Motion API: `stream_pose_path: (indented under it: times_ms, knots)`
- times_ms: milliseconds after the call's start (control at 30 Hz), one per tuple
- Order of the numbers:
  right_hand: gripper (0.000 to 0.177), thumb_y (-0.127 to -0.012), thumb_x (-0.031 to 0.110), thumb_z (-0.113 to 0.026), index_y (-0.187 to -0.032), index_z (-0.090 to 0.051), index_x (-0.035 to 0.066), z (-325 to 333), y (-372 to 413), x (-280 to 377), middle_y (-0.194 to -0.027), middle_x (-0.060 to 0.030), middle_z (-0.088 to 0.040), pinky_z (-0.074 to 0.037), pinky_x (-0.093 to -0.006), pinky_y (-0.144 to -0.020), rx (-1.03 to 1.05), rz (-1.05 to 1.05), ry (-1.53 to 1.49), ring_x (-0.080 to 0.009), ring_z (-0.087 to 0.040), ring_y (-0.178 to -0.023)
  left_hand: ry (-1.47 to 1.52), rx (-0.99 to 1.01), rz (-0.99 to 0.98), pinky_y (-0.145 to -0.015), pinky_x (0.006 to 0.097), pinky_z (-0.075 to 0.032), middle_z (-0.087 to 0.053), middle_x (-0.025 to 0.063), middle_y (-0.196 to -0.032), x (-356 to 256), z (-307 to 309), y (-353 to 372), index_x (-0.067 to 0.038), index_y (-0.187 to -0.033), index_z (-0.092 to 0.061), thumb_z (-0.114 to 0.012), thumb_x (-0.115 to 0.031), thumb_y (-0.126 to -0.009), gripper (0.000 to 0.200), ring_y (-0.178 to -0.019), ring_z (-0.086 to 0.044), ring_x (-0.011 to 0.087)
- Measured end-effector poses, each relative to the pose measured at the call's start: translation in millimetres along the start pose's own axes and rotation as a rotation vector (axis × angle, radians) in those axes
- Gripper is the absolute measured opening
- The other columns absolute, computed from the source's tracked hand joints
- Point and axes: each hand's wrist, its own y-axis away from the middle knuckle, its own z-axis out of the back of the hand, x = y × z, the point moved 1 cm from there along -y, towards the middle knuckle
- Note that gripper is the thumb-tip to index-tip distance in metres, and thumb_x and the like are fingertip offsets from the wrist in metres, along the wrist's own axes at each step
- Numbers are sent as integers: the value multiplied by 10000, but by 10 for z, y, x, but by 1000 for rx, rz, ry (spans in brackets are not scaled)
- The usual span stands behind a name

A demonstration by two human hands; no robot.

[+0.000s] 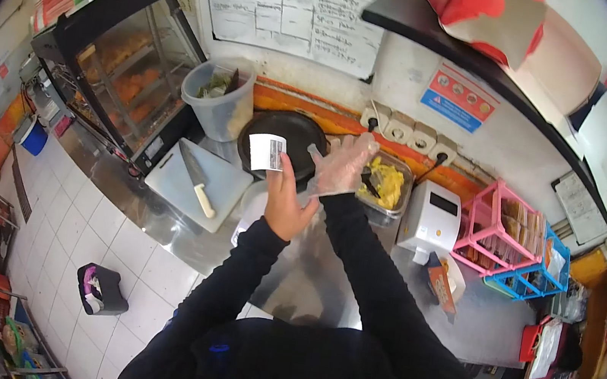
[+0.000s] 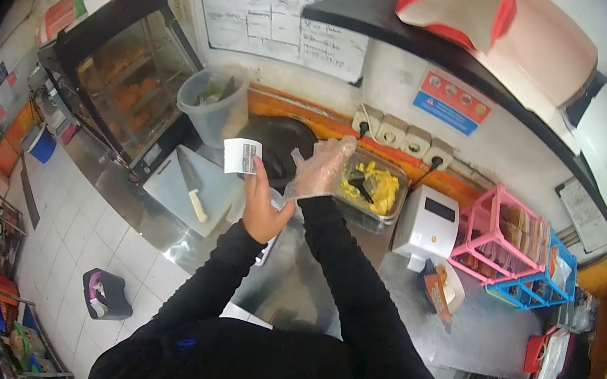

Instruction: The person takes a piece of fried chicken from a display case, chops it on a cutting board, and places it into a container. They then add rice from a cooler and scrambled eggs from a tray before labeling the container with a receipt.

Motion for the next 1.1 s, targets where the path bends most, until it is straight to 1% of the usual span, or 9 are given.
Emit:
stream_pose_path:
  times_ms: [167, 333, 433, 467, 633, 800, 900, 1000, 1100]
  knots:
    - [843, -757, 719, -367, -1400, 25, 341, -146, 73, -198, -1474, -61, 120, -91, -641, -991, 9, 89, 177, -321, 79, -1348, -79, -156, -52, -1041, 467, -159, -227, 360, -1324, 348, -244, -405, 84, -1364, -66, -644, -112, -718, 889, -1245, -207, 498]
    - [607, -956, 376, -302, -1399, -86, 21, -32, 24, -655, -1449, -133, -152, -180, -285, -1056, 46, 363, 1112, -231, -181, -1328, -113, -231, -54, -1045, 522, -107, -243, 333, -1335, 790, -126, -850, 105, -1347, -98, -608, -133, -729, 836, -1258, -181, 497]
    - [567, -961, 305, -325, -1392, -111, 4, -218, -86, -751, -1419, -165, -216, -174, -300, -1058, 187, 291, 1006, -236, -225, -1311, -203, -166, -77, -1050, 535, -83, -257, 337, -1321, 1090, -28, -1123, 127, -1332, -103, -645, -191, -709, 885, -1263, -187, 480]
    - [531, -955, 228, -345, -1373, -151, -37, -251, -110, -693, -1403, -201, -235, -161, -344, -1062, 370, 443, 1319, -283, -230, -1303, -198, -138, -84, -1050, 536, -82, -259, 336, -1319, 1184, 12, -1226, 126, -1333, -101, -653, -203, -703, 900, -1264, -189, 476]
    - [540, -918, 112, -405, -1382, -158, -11, -477, -19, -369, -1426, -185, -206, -222, -345, -1040, 588, 135, 1035, -258, -229, -1312, -186, -43, -361, -1042, 542, -119, -333, 312, -1272, 1403, 410, -1847, 109, -1336, -127, -717, -317, -656, 996, -1223, -260, 477]
    - [585, -882, 54, -489, -1383, -191, 13, -126, 241, -13, -1417, -155, -247, -309, -351, -999, 676, -234, 893, -230, -312, -1272, -453, -108, -202, -1037, 505, -194, -364, 284, -1281, 2378, 753, -2641, 62, -1343, -194, -742, -317, -639, 969, -1248, -301, 387]
    - [522, -895, 76, -471, -1363, -247, 10, 257, 338, 109, -1374, -116, -329, -340, -314, -960, 509, -348, 905, -216, -389, -1214, -609, -223, 130, -1032, 501, -214, -328, 258, -1332, 3034, 768, -2921, 46, -1358, -166, -766, -381, -597, 1059, -1275, -278, 361]
    - [484, -894, 116, -498, -1331, -314, 18, 548, 360, 185, -1314, -112, -407, -394, -305, -893, 372, -381, 887, -204, -466, -1132, -707, -65, 426, -1015, 451, -269, -315, 253, -1345, 3497, 504, -2825, 25, -1355, -217, -803, -442, -504, 1134, -1261, -282, 383]
    - [459, -889, 142, -518, -1301, -359, 17, 816, 388, 361, -1262, -114, -460, -413, -300, -856, 262, -402, 984, -202, -504, -1075, -689, 747, 550, -1003, 418, -309, -429, 233, -1276, 3868, 356, -2842, 13, -1273, -407, -768, -582, -461, 1069, -1213, -385, 351]
